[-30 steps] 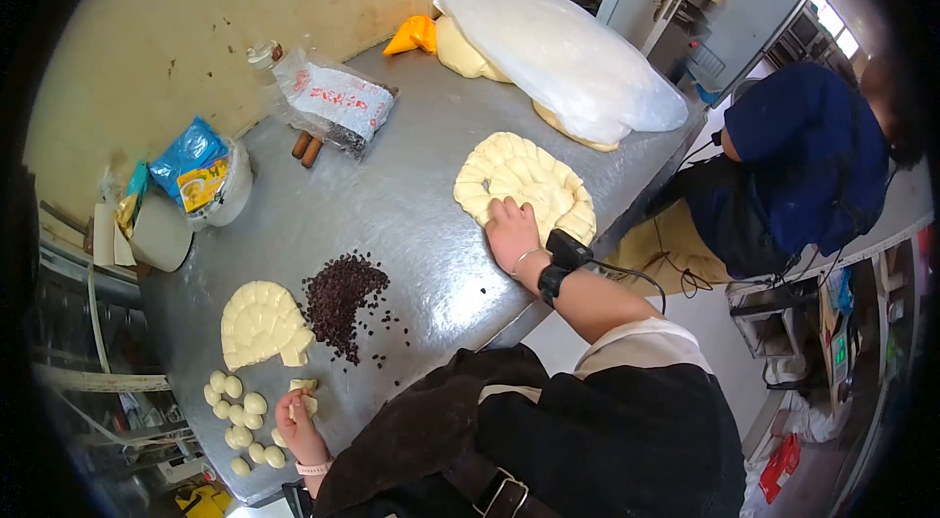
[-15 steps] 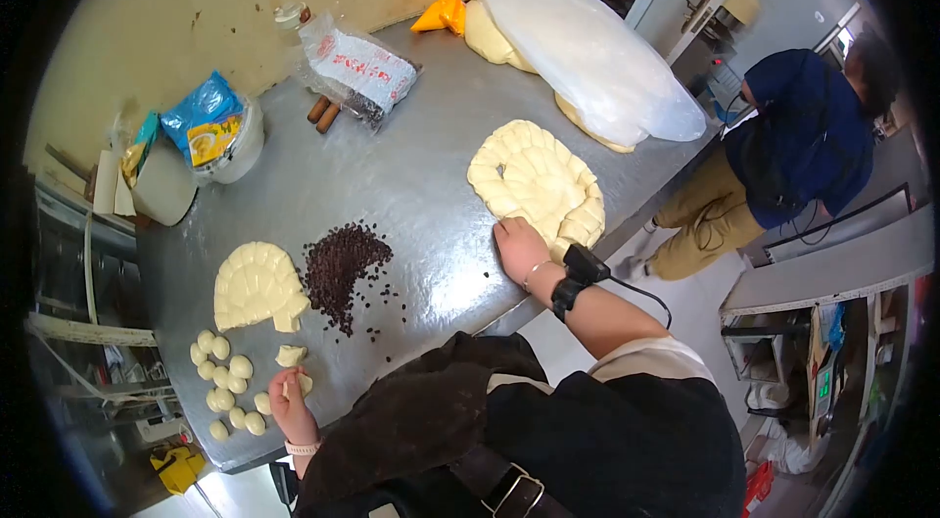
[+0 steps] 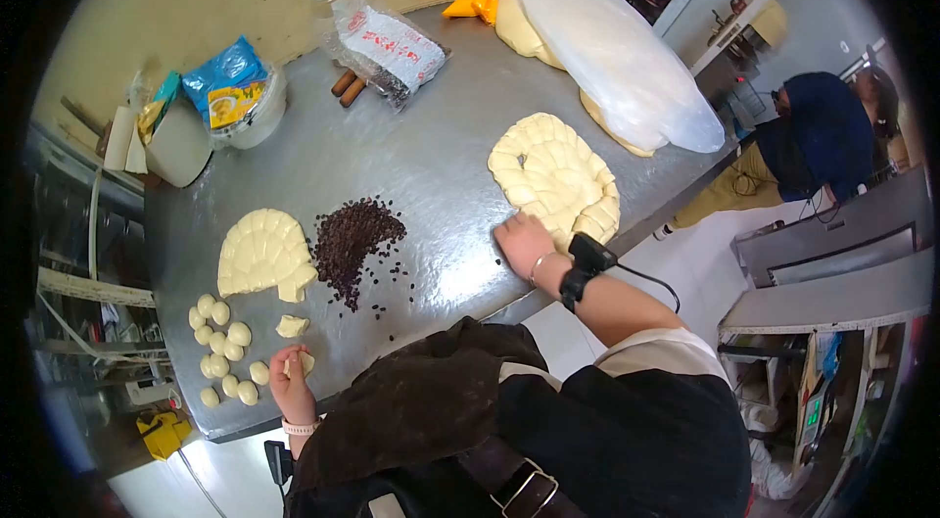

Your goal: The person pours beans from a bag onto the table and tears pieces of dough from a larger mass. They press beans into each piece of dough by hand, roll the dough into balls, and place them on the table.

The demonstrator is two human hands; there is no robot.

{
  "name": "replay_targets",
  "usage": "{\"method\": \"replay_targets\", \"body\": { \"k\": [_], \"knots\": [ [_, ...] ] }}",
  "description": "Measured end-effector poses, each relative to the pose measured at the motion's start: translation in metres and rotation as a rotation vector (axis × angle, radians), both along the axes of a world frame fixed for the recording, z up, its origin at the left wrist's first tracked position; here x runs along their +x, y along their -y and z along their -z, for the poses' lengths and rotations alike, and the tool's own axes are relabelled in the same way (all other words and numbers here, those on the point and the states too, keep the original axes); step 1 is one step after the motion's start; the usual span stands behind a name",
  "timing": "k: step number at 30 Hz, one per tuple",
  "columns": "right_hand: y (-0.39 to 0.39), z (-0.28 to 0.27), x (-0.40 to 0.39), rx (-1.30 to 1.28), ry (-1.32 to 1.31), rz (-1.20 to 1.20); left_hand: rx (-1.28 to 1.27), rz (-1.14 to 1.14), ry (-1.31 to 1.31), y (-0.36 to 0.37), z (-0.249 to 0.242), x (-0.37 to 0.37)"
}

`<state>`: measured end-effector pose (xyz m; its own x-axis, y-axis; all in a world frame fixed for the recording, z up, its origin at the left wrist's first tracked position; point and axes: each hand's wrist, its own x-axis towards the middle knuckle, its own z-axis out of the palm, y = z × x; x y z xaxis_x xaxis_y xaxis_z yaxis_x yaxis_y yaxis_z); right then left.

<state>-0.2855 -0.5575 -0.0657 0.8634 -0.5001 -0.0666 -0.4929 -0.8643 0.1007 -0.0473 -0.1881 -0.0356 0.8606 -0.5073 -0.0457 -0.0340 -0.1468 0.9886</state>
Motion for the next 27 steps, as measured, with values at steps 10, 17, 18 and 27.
{"method": "replay_targets", "body": {
  "k": [10, 17, 18, 27],
  "knots": [
    [-0.07, 0.039, 0.012, 0.622, 0.535, 0.073, 0.027, 0.028, 0.006, 0.012, -0.011, -0.004],
    [-0.103, 0.027, 0.101, 0.651, 0.397, -0.765, -0.056, 0.074, 0.019, 0.021, -0.026, -0.002],
    [-0.109, 0.023, 0.107, 0.567, 0.298, -0.88, -0.064, 0.067, 0.009, 0.017, -0.021, 0.0],
    [-0.126, 0.022, 0.18, 0.137, 0.321, -0.562, -0.088, -0.042, -0.004, 0.003, -0.016, 0.002]
  ]
}}
